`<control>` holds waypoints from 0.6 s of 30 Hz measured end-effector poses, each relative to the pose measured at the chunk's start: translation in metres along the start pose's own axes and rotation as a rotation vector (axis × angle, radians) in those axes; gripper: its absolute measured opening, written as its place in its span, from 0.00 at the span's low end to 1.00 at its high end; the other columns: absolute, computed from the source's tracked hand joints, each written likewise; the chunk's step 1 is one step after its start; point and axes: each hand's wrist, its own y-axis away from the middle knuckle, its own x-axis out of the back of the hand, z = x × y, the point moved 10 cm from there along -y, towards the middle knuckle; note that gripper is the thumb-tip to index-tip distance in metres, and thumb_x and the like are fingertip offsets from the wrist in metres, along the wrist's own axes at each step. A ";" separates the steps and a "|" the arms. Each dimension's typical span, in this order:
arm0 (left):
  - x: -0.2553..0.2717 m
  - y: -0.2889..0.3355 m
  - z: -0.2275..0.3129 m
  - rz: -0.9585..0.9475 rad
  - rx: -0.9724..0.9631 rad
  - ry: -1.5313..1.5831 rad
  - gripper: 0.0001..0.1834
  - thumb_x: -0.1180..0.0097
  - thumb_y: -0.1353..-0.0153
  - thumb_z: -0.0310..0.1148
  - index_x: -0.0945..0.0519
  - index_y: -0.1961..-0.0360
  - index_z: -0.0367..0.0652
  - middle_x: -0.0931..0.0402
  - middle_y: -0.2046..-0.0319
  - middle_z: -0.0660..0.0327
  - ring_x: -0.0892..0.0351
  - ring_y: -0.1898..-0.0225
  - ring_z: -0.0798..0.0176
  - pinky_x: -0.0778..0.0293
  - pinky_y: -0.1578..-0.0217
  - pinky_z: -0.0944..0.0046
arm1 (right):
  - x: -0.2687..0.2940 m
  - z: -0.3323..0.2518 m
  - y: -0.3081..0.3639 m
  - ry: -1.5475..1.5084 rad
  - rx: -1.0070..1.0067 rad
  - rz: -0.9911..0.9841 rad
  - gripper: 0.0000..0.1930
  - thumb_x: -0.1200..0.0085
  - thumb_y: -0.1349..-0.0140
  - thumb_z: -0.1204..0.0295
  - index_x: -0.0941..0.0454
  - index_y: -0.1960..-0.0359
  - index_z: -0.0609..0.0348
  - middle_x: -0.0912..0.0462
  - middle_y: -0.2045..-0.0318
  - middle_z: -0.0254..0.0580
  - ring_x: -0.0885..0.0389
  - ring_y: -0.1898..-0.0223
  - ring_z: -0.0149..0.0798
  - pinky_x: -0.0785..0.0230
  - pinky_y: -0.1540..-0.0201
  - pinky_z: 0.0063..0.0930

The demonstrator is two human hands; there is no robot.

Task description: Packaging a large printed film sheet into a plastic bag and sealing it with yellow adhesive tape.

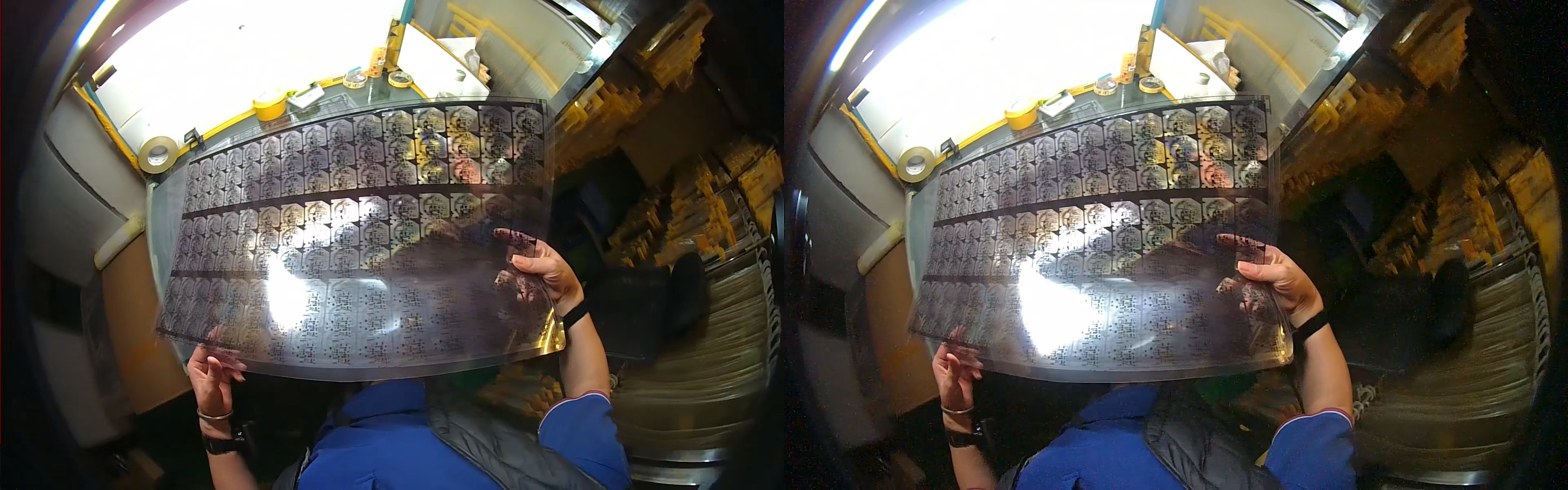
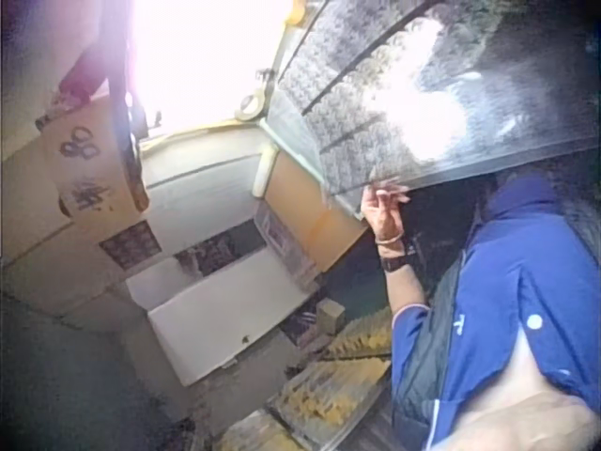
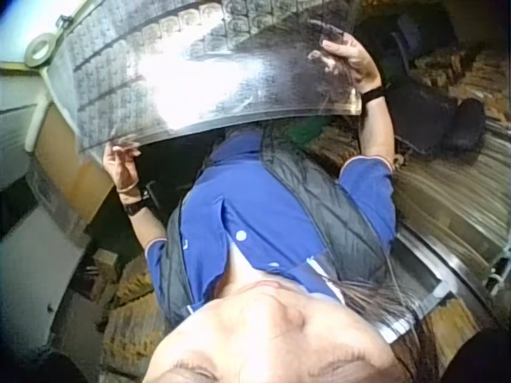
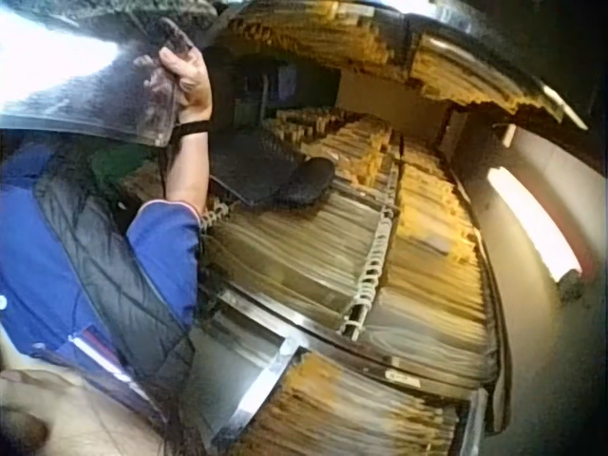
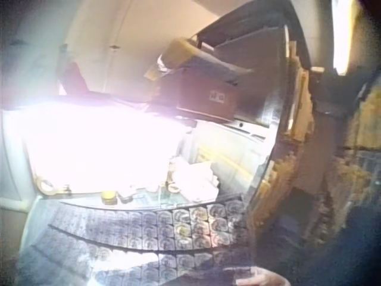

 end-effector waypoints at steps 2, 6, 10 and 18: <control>0.006 0.008 0.006 0.035 -0.021 -0.019 0.37 0.43 0.48 0.52 0.34 0.47 0.30 0.24 0.74 0.58 0.23 0.78 0.70 0.28 0.83 0.76 | -0.005 0.002 -0.004 0.048 -0.026 -0.036 0.27 0.50 0.43 0.78 0.42 0.41 0.64 0.21 0.71 0.46 0.18 0.74 0.33 0.24 0.79 0.21; 0.000 0.023 0.017 0.036 0.038 0.079 0.40 0.42 0.46 0.37 0.48 0.39 0.31 0.25 0.63 0.47 0.19 0.72 0.58 0.21 0.77 0.69 | -0.021 0.004 -0.004 0.190 -0.086 0.039 0.29 0.48 0.43 0.74 0.43 0.41 0.64 0.22 0.68 0.44 0.19 0.71 0.34 0.25 0.77 0.21; -0.041 0.021 0.024 -0.098 0.171 0.031 0.33 0.48 0.46 0.22 0.48 0.41 0.31 0.35 0.49 0.45 0.22 0.61 0.54 0.19 0.72 0.65 | 0.036 -0.005 0.026 0.227 0.100 0.077 0.28 0.50 0.49 0.77 0.40 0.43 0.68 0.24 0.60 0.52 0.20 0.69 0.35 0.26 0.68 0.24; -0.059 0.036 0.046 -0.152 0.111 0.042 0.41 0.49 0.44 0.19 0.63 0.37 0.40 0.37 0.47 0.48 0.24 0.56 0.58 0.21 0.68 0.67 | 0.083 0.004 0.039 0.175 0.242 0.275 0.31 0.47 0.49 0.71 0.41 0.42 0.68 0.27 0.55 0.51 0.23 0.58 0.41 0.29 0.54 0.32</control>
